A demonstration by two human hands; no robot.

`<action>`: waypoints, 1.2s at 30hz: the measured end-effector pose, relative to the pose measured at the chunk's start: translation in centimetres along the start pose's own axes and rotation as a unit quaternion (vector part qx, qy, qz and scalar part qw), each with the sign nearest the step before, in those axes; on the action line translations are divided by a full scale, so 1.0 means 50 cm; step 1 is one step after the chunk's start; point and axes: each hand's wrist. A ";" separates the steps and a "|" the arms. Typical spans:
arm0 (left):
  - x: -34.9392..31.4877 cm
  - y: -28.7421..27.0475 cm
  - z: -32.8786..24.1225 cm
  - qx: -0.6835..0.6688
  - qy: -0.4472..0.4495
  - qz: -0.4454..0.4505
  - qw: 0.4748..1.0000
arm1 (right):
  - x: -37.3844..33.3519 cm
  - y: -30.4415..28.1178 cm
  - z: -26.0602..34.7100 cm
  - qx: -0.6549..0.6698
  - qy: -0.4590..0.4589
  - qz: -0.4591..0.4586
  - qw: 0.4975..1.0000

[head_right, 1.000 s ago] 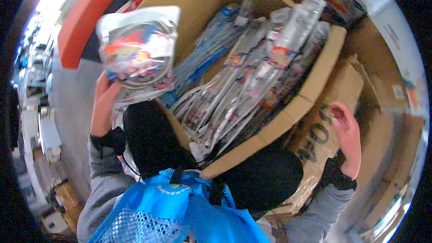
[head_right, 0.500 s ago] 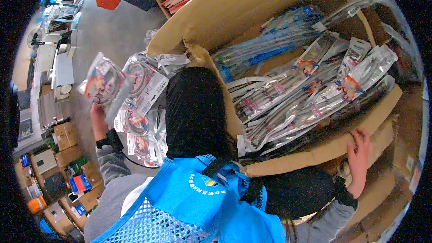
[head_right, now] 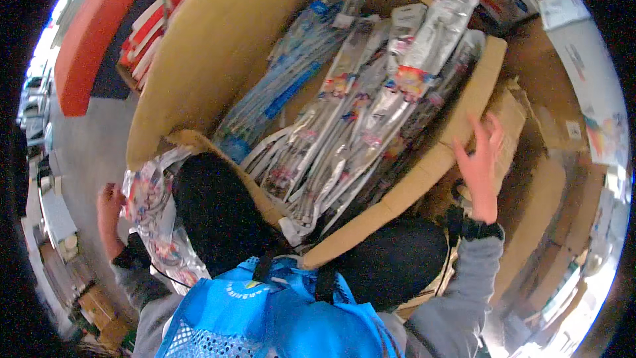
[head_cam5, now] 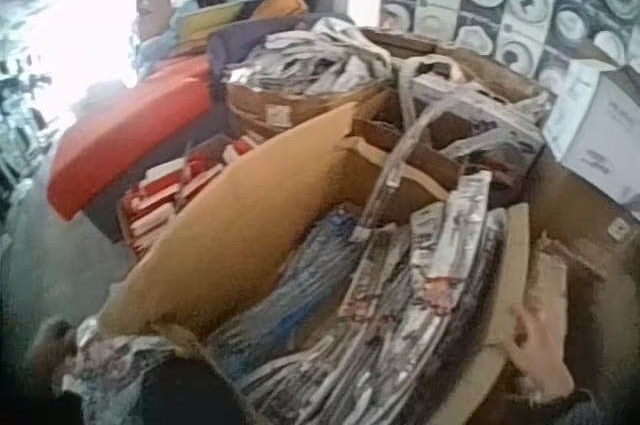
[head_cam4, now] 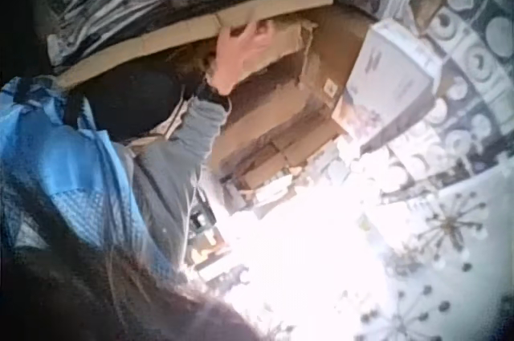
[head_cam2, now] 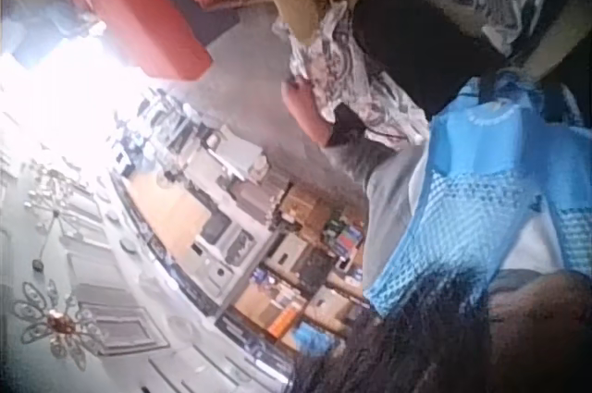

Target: The recorder is sorting and organizing packaged appliance parts or hardware accessories into a large cardboard container.

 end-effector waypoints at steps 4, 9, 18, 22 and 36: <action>-0.091 0.022 -0.384 -0.281 0.206 0.191 0.918 | 0.065 0.077 0.003 0.215 0.184 -0.070 0.956; -0.123 0.389 -0.779 -0.145 0.574 0.266 0.760 | 0.075 0.092 0.004 0.323 0.241 -0.005 0.915; -0.175 0.864 -0.917 -0.091 0.529 0.044 0.843 | 0.067 0.085 0.002 0.336 0.238 -0.026 0.911; -0.125 0.894 -0.920 -0.034 0.458 0.046 0.887 | 0.067 0.095 0.001 0.354 0.256 -0.017 0.899; -0.010 0.701 -0.904 -0.067 0.561 0.001 0.825 | 0.075 0.116 0.003 0.329 0.246 -0.019 0.912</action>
Point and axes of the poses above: each hand's wrist, its own x-axis towards the middle knuckle, its own y-axis out of the palm, z = x × y, and after that the axes turned 13 degrees about -z, right-handed
